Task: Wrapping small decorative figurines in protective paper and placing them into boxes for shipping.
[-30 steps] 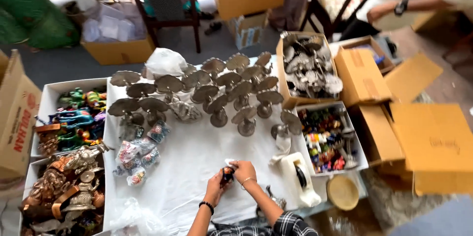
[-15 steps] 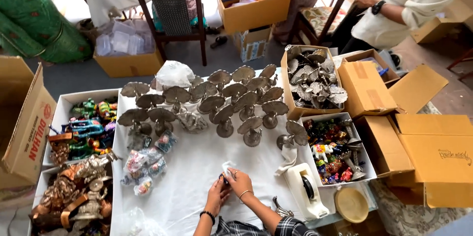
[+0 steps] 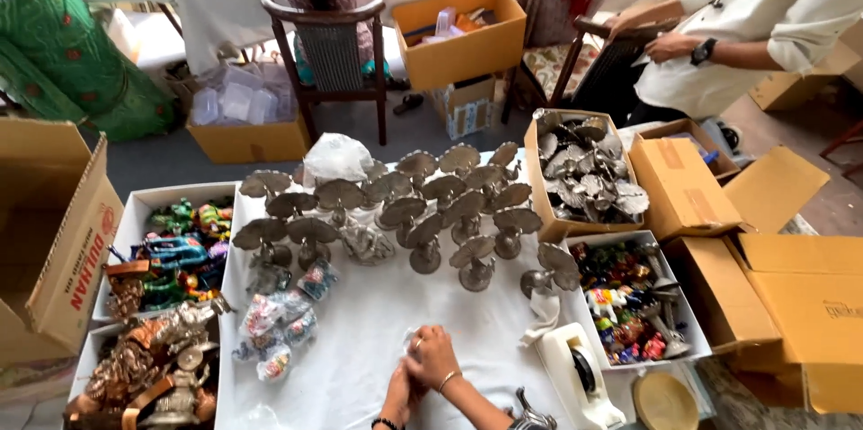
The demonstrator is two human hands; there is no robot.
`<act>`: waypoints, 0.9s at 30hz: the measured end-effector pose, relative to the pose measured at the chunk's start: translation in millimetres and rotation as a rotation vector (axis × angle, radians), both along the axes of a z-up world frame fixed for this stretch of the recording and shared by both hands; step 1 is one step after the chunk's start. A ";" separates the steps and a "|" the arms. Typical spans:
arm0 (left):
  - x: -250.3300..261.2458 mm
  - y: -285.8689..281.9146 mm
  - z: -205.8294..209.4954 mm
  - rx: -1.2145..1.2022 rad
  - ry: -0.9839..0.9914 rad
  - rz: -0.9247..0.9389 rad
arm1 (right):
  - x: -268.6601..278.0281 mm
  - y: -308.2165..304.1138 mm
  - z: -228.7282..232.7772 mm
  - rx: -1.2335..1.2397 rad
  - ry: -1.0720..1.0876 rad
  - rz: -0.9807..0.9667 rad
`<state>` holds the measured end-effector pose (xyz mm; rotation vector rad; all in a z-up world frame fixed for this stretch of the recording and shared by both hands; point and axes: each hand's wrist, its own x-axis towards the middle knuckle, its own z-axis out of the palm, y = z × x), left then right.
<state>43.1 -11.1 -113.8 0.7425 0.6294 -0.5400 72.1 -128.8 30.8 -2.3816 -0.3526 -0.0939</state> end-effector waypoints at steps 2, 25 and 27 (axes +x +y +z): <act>1.1 -1.2 -2.8 0.025 -0.030 -0.045 | -4.2 6.8 19.0 -0.060 -0.160 0.046; 17.3 -15.8 -37.4 0.149 -0.261 0.132 | 16.5 1.6 -48.2 -0.056 -0.127 0.076; 14.2 -11.4 -36.2 0.233 -0.300 0.046 | 29.5 14.8 -27.3 -0.239 0.165 -0.127</act>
